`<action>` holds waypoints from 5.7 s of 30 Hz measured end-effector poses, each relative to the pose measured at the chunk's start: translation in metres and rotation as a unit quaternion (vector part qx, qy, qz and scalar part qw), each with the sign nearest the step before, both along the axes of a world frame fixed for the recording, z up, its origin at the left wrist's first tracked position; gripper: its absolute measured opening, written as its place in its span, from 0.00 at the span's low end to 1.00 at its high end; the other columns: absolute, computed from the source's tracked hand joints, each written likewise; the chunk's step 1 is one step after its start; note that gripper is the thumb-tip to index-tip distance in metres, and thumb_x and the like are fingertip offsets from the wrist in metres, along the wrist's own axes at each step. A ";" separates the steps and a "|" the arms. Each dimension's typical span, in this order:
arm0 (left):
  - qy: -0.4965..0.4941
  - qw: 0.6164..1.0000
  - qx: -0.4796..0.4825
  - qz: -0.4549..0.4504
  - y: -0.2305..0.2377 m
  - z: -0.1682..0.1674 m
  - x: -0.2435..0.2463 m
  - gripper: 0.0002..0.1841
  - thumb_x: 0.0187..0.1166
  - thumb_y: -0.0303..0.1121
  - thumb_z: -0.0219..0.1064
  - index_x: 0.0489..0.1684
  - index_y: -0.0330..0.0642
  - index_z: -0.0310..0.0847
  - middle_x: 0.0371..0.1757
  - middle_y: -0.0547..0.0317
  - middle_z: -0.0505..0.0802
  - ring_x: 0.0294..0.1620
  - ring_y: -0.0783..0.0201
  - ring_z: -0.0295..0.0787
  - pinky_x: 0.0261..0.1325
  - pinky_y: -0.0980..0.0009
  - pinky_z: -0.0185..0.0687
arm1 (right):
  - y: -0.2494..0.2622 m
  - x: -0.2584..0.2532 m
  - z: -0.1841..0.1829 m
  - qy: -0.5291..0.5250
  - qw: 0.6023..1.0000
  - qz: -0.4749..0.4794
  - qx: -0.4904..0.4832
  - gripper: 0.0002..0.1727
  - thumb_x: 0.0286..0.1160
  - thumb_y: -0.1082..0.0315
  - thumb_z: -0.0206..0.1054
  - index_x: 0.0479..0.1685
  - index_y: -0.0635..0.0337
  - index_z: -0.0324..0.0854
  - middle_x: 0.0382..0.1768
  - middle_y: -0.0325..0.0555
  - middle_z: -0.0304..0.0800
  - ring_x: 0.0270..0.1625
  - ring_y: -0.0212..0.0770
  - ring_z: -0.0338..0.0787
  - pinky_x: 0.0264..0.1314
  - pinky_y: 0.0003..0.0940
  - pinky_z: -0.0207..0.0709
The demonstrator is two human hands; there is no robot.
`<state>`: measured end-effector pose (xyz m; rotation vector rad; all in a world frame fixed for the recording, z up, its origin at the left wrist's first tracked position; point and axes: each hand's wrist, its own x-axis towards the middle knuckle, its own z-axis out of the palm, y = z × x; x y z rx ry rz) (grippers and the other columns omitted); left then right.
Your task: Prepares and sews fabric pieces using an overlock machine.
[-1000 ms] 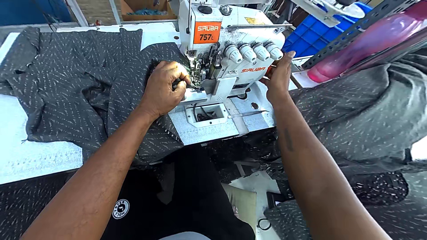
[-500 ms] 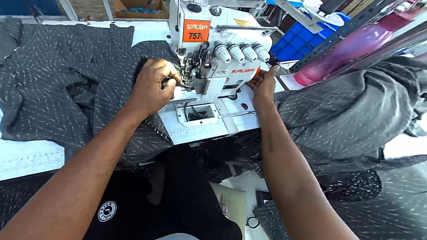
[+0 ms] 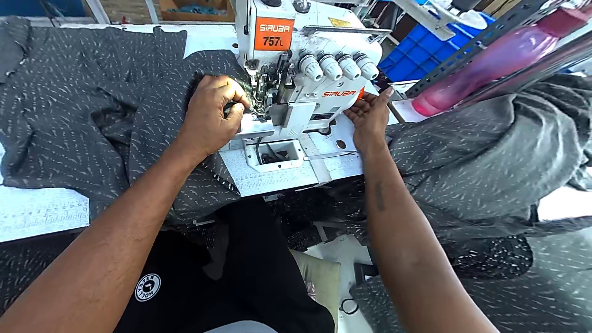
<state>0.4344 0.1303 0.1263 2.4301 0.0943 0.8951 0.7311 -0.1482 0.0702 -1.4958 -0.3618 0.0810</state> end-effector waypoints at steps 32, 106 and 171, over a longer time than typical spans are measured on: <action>0.015 0.996 -0.018 0.086 -0.013 0.003 0.002 0.12 0.81 0.31 0.58 0.42 0.45 0.91 0.56 0.55 0.92 0.68 0.55 0.80 0.74 0.60 0.69 | -0.001 -0.001 -0.001 -0.015 1.000 -0.006 0.002 0.38 0.96 0.42 0.28 0.62 0.63 0.79 0.44 0.44 0.95 0.46 0.39 0.96 0.55 0.40 0.90; -0.084 0.985 -0.005 0.150 -0.037 0.017 -0.022 0.11 0.81 0.28 0.63 0.55 0.38 0.87 0.52 0.50 0.88 0.36 0.69 0.84 0.38 0.76 0.82 | -0.003 0.002 -0.001 -0.014 0.999 -0.003 0.031 0.33 0.97 0.46 0.34 0.57 0.63 0.80 0.40 0.44 0.95 0.43 0.40 0.96 0.54 0.41 0.91; -0.059 0.998 -0.002 0.010 -0.002 0.011 0.006 0.09 0.75 0.22 0.61 0.42 0.38 0.89 0.46 0.57 0.90 0.36 0.74 0.83 0.36 0.79 0.80 | 0.023 0.024 0.034 -0.037 0.962 0.016 -0.269 0.53 0.83 0.23 0.28 0.60 0.63 0.84 0.49 0.64 0.91 0.50 0.58 0.93 0.51 0.68 0.84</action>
